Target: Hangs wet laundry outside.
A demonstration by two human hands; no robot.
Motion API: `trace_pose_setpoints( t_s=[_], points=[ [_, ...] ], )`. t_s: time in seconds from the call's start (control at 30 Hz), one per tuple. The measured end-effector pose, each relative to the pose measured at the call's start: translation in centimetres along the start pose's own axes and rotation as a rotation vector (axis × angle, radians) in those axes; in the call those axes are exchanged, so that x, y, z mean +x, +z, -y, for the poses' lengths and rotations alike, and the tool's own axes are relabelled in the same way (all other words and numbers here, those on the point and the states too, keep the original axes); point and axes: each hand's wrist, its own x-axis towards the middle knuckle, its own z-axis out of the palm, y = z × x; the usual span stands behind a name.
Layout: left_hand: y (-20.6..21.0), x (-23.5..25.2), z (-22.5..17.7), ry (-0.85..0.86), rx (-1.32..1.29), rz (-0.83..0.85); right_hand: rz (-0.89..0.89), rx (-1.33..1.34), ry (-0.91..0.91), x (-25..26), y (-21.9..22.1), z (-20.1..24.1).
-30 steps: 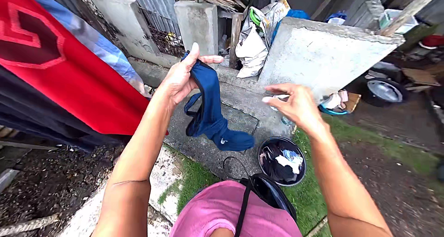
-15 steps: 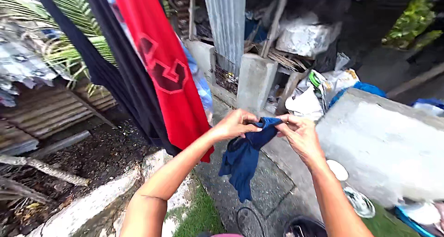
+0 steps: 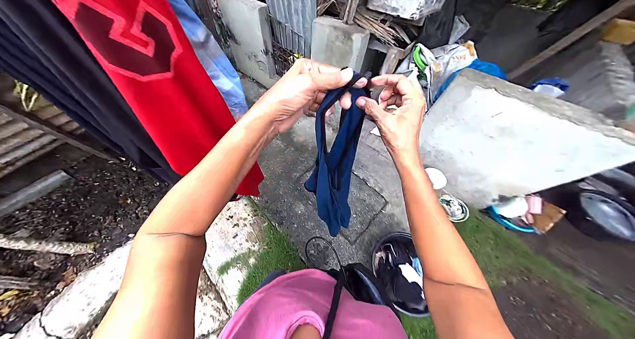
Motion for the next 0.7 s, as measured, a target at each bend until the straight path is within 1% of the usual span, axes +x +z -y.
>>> trace_pose_setpoints(
  t_s=[0.07, 0.1, 0.13, 0.2, 0.27, 0.3, 0.33, 0.37, 0.43, 0.47, 0.5, 0.57, 0.63, 0.7],
  points=[
    [1.1, 1.2, -1.2, -0.011, -0.045, -0.032, -0.12, 0.186, 0.028, -2.8, 0.5, 0.6],
    [1.6, 1.7, -1.9, -0.018, -0.05, -0.025, -0.151, 0.306, 0.036, -4.1, 0.9, 1.1],
    [2.2, 2.1, -2.5, -0.019, -0.032, -0.017, -0.14, 0.404, 0.05, -5.0, 1.1, 1.6],
    [3.4, 2.5, -3.3, 0.05, 0.139, 0.004, -0.01, 0.518, 0.122, -5.2, 0.5, 2.4],
    [4.3, 2.4, -2.7, 0.224, 0.505, 0.001, 0.149, 0.565, 0.158, -4.0, -0.9, 3.8],
    [4.6, 2.1, -2.0, 0.292, 0.637, -0.011, 0.197, 0.536, 0.165, -3.4, -1.8, 4.8],
    [4.7, 1.3, -1.2, 0.323, 0.672, -0.041, 0.244, 0.477, 0.179, -2.8, -2.5, 5.7],
    [4.5, 0.4, -0.2, 0.336, 0.645, -0.092, 0.264, 0.414, 0.188, -1.7, -2.5, 6.3],
    [4.0, -1.4, 3.7, 0.358, 0.5, -0.207, 0.273, 0.356, 0.188, 0.4, -1.3, 6.4],
    [4.0, -2.6, 6.4, 0.37, 0.439, -0.219, 0.28, 0.369, 0.2, 1.1, -0.6, 6.4],
    [4.5, -3.8, 9.2, 0.38, 0.438, -0.212, 0.272, 0.411, 0.22, 1.7, -0.1, 6.6],
    [5.9, -6.2, 15.3, 0.383, 0.518, -0.185, 0.209, 0.465, 0.23, 3.1, 0.2, 6.9],
    [6.4, -7.9, 20.7, 0.354, 0.604, -0.131, 0.141, 0.467, 0.168, 4.8, -0.2, 7.1],
    [5.7, -9.0, 23.9, 0.344, 0.69, -0.097, 0.095, 0.446, 0.109, 6.2, -1.2, 6.8]
  ],
)
